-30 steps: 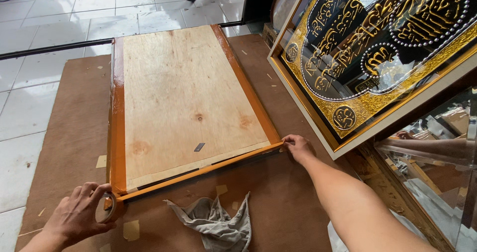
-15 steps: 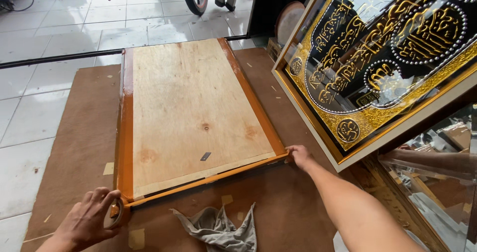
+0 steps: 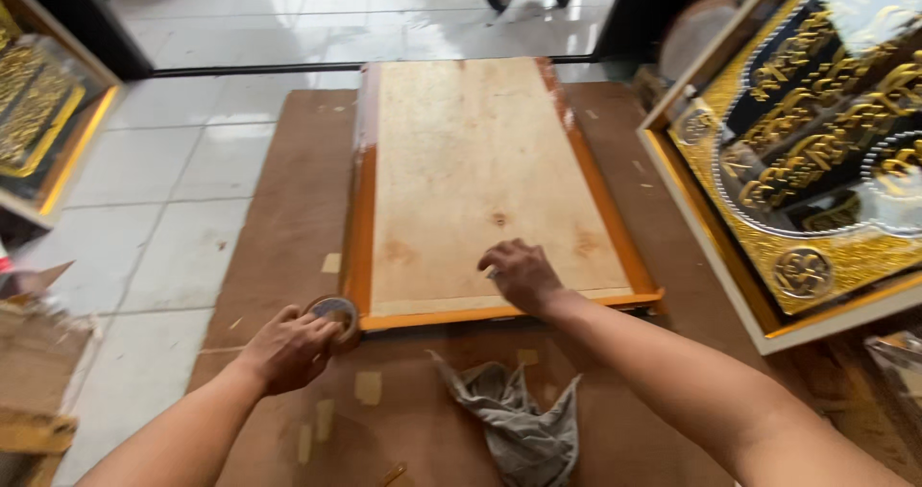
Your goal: The person applies clear packing tape along the edges of a rectangular wooden frame lying on a work surface. They smooth the tape with their fingers and wipe the taped edges with a cloth. The person repeats this process along multiple edges of the frame.
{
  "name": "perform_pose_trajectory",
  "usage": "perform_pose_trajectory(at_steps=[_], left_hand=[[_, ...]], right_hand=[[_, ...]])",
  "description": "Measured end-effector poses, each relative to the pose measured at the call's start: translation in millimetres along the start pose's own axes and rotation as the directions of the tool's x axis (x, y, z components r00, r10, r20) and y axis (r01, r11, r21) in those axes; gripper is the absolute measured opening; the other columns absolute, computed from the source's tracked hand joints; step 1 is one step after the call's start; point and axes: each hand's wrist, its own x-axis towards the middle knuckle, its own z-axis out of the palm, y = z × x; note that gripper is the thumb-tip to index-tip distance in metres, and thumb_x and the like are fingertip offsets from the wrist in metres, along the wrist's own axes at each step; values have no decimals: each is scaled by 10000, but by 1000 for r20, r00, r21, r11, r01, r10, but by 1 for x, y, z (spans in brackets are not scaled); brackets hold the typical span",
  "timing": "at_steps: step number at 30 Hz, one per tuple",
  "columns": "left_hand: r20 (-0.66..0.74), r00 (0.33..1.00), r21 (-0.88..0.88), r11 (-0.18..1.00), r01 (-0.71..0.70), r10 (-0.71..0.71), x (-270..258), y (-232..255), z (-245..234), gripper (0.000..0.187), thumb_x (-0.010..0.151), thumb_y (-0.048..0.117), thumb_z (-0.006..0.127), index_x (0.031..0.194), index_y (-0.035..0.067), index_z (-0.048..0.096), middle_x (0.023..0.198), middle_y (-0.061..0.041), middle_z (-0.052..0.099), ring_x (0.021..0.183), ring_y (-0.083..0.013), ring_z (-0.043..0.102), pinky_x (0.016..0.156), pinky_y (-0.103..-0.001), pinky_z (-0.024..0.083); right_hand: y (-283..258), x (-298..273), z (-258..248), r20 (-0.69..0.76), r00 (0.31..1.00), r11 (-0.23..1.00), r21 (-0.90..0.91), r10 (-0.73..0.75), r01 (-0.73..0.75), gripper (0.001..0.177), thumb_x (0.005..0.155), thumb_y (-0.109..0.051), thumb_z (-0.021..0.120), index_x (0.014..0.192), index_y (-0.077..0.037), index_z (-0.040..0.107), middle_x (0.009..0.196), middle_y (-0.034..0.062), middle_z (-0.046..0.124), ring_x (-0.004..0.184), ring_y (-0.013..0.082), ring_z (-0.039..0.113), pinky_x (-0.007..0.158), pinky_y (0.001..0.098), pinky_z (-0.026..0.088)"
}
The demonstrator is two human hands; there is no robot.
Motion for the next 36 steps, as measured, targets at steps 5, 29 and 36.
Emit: perform_pose_trajectory(at_steps=[5, 29, 36], left_hand=[[23, 1000, 132, 991, 16, -19, -22, 4, 30, 236, 762, 387, 689, 968, 275, 656, 951, 23, 679, 992, -233, 671, 899, -450, 485], [106, 939, 185, 934, 305, -328, -29, -44, 76, 234, 836, 464, 735, 995, 303, 796, 991, 7, 824, 1018, -228, 745, 911, -438, 480], [40, 943, 172, 932, 320, -331, -28, -44, 90, 268, 833, 474, 742, 990, 269, 814, 970, -21, 833, 1001, -249, 752, 913, -450, 480]], right_hand=[[-98, 25, 38, 378, 915, 967, -144, -141, 209, 289, 978, -317, 558, 1223, -349, 709, 1322, -39, 725, 1256, 269, 729, 1067, 557, 531], [-157, 89, 100, 590, 801, 907, -277, -99, 316, 414, 1057, -455, 474, 1107, -225, 815, 1171, 72, 765, 1104, 357, 740, 829, 533, 606], [-181, 91, 98, 504, 858, 945, -219, -101, 241, 375, 1051, -377, 499, 1280, -221, 750, 1326, 63, 724, 1271, 331, 695, 869, 505, 653]])
